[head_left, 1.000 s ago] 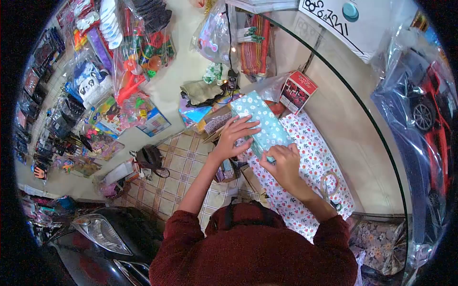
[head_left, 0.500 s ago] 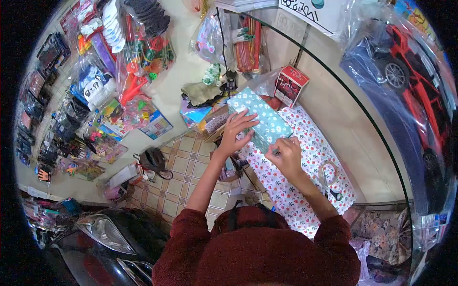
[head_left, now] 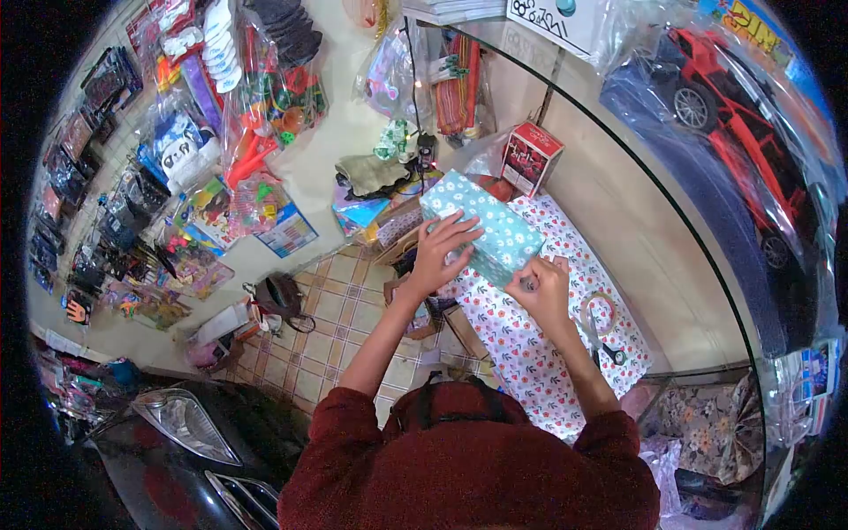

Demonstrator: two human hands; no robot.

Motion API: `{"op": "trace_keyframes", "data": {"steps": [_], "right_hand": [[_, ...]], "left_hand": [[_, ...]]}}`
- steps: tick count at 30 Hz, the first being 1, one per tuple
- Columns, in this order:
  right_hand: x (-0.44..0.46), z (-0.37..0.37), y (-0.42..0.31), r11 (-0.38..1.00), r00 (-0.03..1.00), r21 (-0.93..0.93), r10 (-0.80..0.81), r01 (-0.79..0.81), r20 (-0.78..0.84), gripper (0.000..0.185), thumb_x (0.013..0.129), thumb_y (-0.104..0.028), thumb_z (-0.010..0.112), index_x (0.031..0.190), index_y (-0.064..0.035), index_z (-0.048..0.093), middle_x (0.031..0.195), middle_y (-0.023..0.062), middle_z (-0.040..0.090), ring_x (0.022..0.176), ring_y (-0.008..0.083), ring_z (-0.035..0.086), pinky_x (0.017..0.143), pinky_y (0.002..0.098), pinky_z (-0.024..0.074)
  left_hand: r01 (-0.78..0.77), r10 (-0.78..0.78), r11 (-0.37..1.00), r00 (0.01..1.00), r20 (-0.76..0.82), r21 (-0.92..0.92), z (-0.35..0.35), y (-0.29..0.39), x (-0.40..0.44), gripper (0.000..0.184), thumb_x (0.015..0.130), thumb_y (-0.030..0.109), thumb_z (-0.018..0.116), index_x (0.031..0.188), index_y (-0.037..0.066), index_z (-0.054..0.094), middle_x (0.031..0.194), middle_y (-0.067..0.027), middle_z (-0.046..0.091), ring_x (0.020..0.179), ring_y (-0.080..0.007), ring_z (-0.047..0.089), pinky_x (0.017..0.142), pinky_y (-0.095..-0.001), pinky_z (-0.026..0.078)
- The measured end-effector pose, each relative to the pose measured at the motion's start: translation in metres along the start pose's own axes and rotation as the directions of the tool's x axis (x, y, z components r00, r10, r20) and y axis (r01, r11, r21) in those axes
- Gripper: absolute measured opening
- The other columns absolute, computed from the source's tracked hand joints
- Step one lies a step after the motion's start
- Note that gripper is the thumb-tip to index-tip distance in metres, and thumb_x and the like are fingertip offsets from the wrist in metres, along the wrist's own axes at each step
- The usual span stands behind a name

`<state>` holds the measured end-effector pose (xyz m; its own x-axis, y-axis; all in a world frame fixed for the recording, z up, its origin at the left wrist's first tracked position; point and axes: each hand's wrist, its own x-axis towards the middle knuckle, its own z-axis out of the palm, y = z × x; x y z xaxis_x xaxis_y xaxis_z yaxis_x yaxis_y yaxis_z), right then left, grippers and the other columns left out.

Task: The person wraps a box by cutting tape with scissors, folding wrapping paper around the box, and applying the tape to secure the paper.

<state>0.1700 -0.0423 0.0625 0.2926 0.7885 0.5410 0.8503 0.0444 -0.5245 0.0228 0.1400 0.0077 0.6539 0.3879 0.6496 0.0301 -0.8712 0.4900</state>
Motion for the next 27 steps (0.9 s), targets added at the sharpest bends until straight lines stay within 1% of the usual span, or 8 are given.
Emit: {"op": "trace_keyframes", "data": {"steps": [5, 9, 11, 14, 17, 20, 24, 27], "right_hand": [[0.015, -0.009, 0.024, 0.915, 0.984, 0.372, 0.178, -0.156, -0.023, 0.019, 0.075, -0.016, 0.074, 0.078, -0.0053, 0.059, 0.079, 0.0065, 0.062, 0.070, 0.0184, 0.057, 0.074, 0.0346, 0.0386], [0.043, -0.009, 0.024, 0.982, 0.991, 0.176, 0.081, -0.060, -0.111, 0.044, 0.079, -0.028, 0.076, 0.110, -0.0004, 0.062, 0.102, 0.0152, 0.061, 0.104, 0.0307, 0.058, 0.096, 0.0391, 0.0421], [0.045, 0.001, 0.056, 0.954, 0.971, 0.194, 0.211, -0.230, 0.113, 0.053, 0.082, -0.035, 0.074, 0.119, 0.0012, 0.060, 0.108, 0.0183, 0.063, 0.108, 0.0318, 0.059, 0.097, 0.0394, 0.0432], [0.052, -0.004, 0.074, 0.808, 0.754, 0.207, 0.378, -0.552, 0.537, 0.055, 0.085, -0.041, 0.071, 0.118, 0.0020, 0.062, 0.111, 0.0173, 0.066, 0.102, 0.0254, 0.063, 0.090, 0.0364, 0.0480], [0.047, -0.017, 0.046, 0.785, 0.812, 0.347, 0.312, -0.513, 0.494, 0.054, 0.084, -0.041, 0.072, 0.117, 0.0014, 0.064, 0.107, 0.0164, 0.068, 0.100, 0.0227, 0.064, 0.090, 0.0338, 0.0481], [0.035, -0.016, 0.035, 0.861, 0.904, 0.357, 0.232, -0.363, 0.360, 0.052, 0.083, -0.031, 0.075, 0.119, 0.0034, 0.062, 0.106, 0.0152, 0.068, 0.098, 0.0203, 0.064, 0.088, 0.0315, 0.0482], [0.024, -0.019, 0.034, 0.964, 0.976, 0.254, 0.019, -0.075, 0.217, 0.052, 0.078, -0.017, 0.078, 0.125, -0.0025, 0.060, 0.129, 0.0172, 0.058, 0.122, 0.0274, 0.053, 0.104, 0.0366, 0.0401], [0.003, -0.017, 0.049, 0.975, 0.975, 0.222, -0.042, -0.008, 0.217, 0.053, 0.078, -0.015, 0.077, 0.127, -0.0071, 0.060, 0.138, 0.0136, 0.051, 0.131, 0.0285, 0.045, 0.109, 0.0399, 0.0356]], "left_hand": [[0.049, -0.055, 0.996, 0.995, -0.079, -0.078, 0.008, 0.013, -0.013, 0.042, 0.084, 0.012, 0.064, 0.126, 0.018, 0.063, 0.139, -0.0028, 0.054, 0.138, -0.0312, 0.037, 0.114, -0.0544, 0.019], [0.056, -0.066, 0.990, 0.995, -0.069, -0.131, 0.008, 0.028, -0.021, 0.049, 0.085, 0.011, 0.064, 0.133, 0.017, 0.057, 0.144, -0.0049, 0.048, 0.141, -0.0361, 0.030, 0.115, -0.0564, 0.016], [0.050, -0.054, 0.991, 0.998, -0.034, -0.121, 0.011, 0.032, -0.025, 0.052, 0.085, 0.011, 0.064, 0.136, 0.016, 0.053, 0.148, -0.0074, 0.043, 0.142, -0.0364, 0.027, 0.115, -0.0543, 0.016], [0.078, -0.095, 0.978, 0.992, -0.083, -0.192, 0.010, 0.031, -0.031, 0.054, 0.089, 0.014, 0.062, 0.141, 0.011, 0.047, 0.154, -0.0138, 0.032, 0.144, -0.0342, 0.024, 0.116, -0.0484, 0.017], [0.270, -0.366, 0.919, 0.857, -0.363, -0.287, 0.005, 0.010, -0.032, 0.062, 0.092, 0.018, 0.060, 0.147, 0.006, 0.035, 0.156, -0.0180, 0.024, 0.144, -0.0311, 0.023, 0.115, -0.0413, 0.019], [0.397, -0.726, 0.433, 0.685, -0.053, -0.809, -0.014, 0.003, -0.024, 0.070, 0.094, 0.023, 0.060, 0.151, 0.006, 0.024, 0.155, -0.0175, 0.025, 0.141, -0.0289, 0.027, 0.115, -0.0386, 0.021], [0.362, -0.563, 0.678, 0.815, -0.136, -0.640, -0.006, 0.009, -0.030, 0.076, 0.091, 0.020, 0.064, 0.153, 0.008, 0.020, 0.152, -0.0196, 0.027, 0.135, -0.0279, 0.034, 0.112, -0.0382, 0.027], [0.356, -0.545, 0.675, 0.831, -0.112, -0.647, 0.008, 0.016, -0.046, 0.081, 0.089, 0.016, 0.067, 0.153, 0.009, 0.017, 0.149, -0.0196, 0.031, 0.134, -0.0281, 0.036, 0.112, -0.0393, 0.028]]}}
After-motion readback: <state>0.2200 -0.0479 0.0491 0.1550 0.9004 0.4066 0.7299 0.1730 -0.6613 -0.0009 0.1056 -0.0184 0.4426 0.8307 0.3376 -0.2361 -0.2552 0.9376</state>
